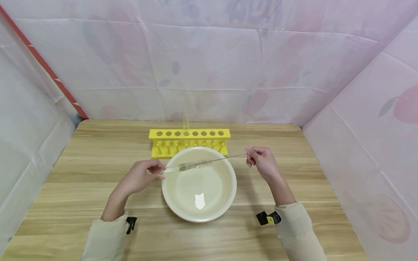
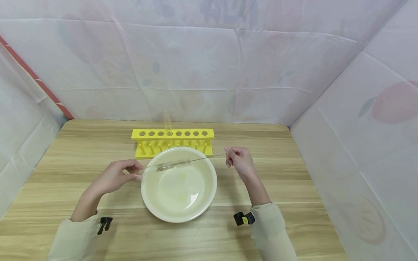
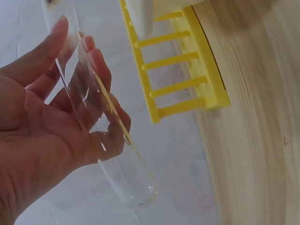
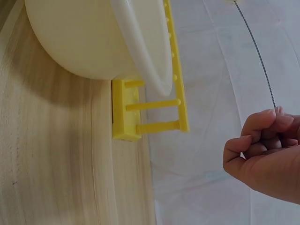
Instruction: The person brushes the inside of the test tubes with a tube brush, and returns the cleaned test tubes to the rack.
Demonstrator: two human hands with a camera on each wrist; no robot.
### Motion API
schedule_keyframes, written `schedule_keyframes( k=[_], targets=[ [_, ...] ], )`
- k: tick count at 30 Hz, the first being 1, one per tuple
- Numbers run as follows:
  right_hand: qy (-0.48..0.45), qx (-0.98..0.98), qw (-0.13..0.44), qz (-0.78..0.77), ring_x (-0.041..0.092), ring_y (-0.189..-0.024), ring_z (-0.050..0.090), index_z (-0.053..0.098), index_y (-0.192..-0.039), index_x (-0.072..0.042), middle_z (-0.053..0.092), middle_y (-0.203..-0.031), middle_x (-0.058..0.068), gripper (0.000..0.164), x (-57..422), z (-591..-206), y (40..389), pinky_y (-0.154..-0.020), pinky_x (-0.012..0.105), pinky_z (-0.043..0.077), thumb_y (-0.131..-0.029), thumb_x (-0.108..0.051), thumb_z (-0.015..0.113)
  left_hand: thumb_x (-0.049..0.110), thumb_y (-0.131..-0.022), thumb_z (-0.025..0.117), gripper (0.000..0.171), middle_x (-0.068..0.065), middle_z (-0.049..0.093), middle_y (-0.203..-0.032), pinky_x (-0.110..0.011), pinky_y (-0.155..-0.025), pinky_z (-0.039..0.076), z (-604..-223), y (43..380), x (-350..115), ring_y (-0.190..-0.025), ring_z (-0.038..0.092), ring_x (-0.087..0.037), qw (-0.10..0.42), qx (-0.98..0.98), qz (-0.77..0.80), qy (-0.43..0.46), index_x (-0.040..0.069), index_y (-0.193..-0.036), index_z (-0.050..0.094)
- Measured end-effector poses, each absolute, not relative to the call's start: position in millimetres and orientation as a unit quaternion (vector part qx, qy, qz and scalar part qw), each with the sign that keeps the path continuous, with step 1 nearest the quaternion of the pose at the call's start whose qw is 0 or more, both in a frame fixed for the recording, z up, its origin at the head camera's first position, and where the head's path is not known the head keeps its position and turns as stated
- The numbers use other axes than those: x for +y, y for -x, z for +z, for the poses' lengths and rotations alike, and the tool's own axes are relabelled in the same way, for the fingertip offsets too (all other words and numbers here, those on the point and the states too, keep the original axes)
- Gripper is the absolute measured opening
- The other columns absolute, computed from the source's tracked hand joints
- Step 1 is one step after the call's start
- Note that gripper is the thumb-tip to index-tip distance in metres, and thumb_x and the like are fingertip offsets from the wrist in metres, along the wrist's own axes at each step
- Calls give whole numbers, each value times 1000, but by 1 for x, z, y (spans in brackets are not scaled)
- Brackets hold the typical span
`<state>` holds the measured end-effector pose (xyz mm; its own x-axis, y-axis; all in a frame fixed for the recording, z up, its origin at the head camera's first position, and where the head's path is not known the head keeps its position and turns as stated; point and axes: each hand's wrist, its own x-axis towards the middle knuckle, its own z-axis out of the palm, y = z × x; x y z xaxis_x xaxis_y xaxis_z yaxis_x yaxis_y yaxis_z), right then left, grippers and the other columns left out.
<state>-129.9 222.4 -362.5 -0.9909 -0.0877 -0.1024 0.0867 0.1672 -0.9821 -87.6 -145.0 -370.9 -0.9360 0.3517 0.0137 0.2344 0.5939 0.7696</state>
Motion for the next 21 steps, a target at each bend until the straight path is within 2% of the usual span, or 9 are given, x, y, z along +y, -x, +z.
schedule_keyframes(
  k=[5, 9, 12, 16, 21],
  targets=[
    [-7, 744, 83, -663, 12, -46, 36, 43, -55, -3, 36, -52, 2, 42, 224, -360, 129, -49, 24, 36, -95, -11, 48, 5, -79, 70, 14, 0, 61, -80, -30, -67, 47, -372, 87, -148, -76, 54, -16, 76, 886, 424, -171, 1, -92, 65],
    [-32, 696, 119, -707, 9, -43, 27, 37, -50, -7, 30, -49, -1, 46, 225, -356, 128, -46, 21, 31, -95, -5, 44, 4, -78, 70, 15, 0, 61, -79, -30, -66, 46, -370, 85, -147, -75, 54, -16, 64, 896, 409, -160, 2, -92, 66],
    [-41, 680, 133, -720, 8, -42, 26, 35, -49, -9, 28, -47, -2, 47, 226, -356, 128, -46, 20, 30, -95, -4, 43, 4, -77, 72, 15, -1, 61, -78, -31, -66, 46, -369, 84, -147, -74, 54, -15, 50, 903, 399, -148, 3, -90, 67],
    [-17, 695, 119, -709, 10, -44, 31, 38, -51, -7, 31, -49, -1, 45, 229, -357, 129, -48, 22, 34, -96, -5, 43, 6, -76, 72, 15, -2, 61, -77, -32, -65, 45, -369, 84, -151, -73, 53, -16, 42, 907, 394, -143, 3, -89, 67],
    [0, 713, 74, -698, 12, -50, 40, 44, -56, -5, 39, -54, 1, 40, 245, -358, 130, -51, 23, 41, -96, -9, 45, 5, -76, 72, 15, -3, 61, -77, -32, -64, 45, -373, 82, -167, -72, 53, -16, 24, 919, 371, -130, 2, -89, 66]
  ],
)
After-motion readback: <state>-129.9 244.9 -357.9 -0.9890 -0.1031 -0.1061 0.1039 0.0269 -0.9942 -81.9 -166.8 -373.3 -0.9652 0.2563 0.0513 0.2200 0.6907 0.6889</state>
